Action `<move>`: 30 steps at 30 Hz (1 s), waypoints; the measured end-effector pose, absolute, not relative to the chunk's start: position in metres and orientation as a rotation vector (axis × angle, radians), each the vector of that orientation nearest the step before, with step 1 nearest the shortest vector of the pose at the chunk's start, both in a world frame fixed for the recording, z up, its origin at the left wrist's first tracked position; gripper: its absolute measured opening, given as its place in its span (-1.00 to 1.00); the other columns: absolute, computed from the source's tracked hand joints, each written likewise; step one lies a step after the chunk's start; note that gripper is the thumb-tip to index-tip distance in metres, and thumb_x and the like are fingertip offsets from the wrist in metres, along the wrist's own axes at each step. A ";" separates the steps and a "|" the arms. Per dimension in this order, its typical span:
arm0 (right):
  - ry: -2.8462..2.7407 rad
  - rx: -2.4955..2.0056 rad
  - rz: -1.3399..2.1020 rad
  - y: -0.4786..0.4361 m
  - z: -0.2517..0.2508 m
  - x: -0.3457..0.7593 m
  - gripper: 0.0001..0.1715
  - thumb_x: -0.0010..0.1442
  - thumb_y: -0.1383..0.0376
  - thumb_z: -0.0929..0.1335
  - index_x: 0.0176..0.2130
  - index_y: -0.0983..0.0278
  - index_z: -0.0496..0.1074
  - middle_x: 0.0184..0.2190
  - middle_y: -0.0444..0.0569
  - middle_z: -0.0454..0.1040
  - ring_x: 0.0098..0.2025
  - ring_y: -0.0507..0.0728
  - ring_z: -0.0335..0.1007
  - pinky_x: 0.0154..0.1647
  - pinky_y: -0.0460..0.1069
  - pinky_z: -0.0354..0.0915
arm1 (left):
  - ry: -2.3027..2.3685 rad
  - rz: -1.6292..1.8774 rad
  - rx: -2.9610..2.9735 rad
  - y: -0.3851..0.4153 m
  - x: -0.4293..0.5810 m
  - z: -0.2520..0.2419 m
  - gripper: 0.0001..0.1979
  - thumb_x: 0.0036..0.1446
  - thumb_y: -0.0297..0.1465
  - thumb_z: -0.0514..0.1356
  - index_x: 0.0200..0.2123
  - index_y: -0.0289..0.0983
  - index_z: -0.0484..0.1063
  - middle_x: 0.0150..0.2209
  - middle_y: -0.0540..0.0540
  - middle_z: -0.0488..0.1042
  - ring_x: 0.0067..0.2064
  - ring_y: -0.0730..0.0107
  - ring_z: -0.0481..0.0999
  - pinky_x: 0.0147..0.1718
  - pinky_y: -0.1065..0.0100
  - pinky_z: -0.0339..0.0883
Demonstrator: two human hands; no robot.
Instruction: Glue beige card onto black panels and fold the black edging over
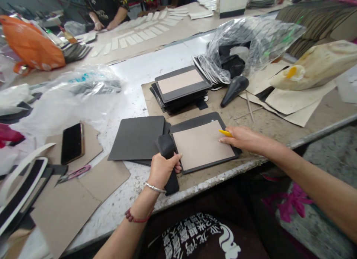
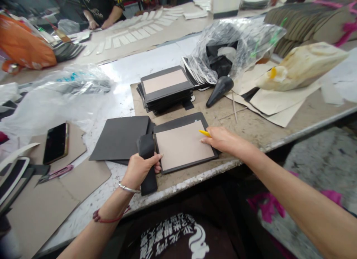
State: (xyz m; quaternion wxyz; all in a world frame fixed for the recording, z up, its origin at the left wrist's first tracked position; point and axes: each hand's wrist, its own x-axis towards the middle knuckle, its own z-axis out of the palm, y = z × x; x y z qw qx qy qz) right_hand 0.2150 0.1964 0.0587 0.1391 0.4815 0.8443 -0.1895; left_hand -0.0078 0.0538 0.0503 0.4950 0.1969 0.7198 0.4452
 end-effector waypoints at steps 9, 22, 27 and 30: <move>2.432 1.314 -0.569 0.202 0.058 0.215 -0.69 0.19 0.11 0.24 -0.27 0.30 0.37 -0.32 0.07 0.48 -0.24 0.18 0.42 -0.32 -0.07 0.19 | 1.732 1.077 0.470 0.054 -0.008 0.049 -0.80 -0.26 -0.38 0.32 -0.60 -0.37 0.37 -0.75 -0.01 0.37 -0.70 0.45 0.37 -0.72 0.47 0.34; 2.397 1.228 -0.548 0.203 0.067 0.211 -0.62 0.21 0.10 0.23 -0.20 0.35 0.38 -0.25 0.13 0.47 -0.17 0.22 0.41 -0.32 -0.06 0.19 | 1.714 1.070 0.456 0.053 -0.010 0.047 -0.67 -0.36 -0.28 0.38 -0.56 -0.38 0.37 -0.73 -0.01 0.38 -0.68 0.42 0.38 -0.72 0.44 0.34; 2.384 1.214 -0.546 0.206 0.067 0.210 -0.60 0.20 0.09 0.24 -0.18 0.36 0.40 -0.24 0.13 0.48 -0.17 0.21 0.41 -0.30 -0.06 0.19 | 1.709 1.072 0.466 0.053 -0.010 0.044 -0.66 -0.36 -0.28 0.38 -0.56 -0.38 0.37 -0.73 -0.01 0.37 -0.68 0.42 0.37 -0.72 0.44 0.34; 2.378 1.207 -0.548 0.206 0.070 0.209 -0.59 0.20 0.08 0.24 -0.16 0.34 0.41 -0.24 0.11 0.50 -0.18 0.18 0.42 -0.30 -0.07 0.20 | 1.709 1.071 0.462 0.053 -0.010 0.045 -0.65 -0.38 -0.28 0.39 -0.56 -0.38 0.37 -0.73 -0.01 0.38 -0.69 0.43 0.37 -0.72 0.45 0.33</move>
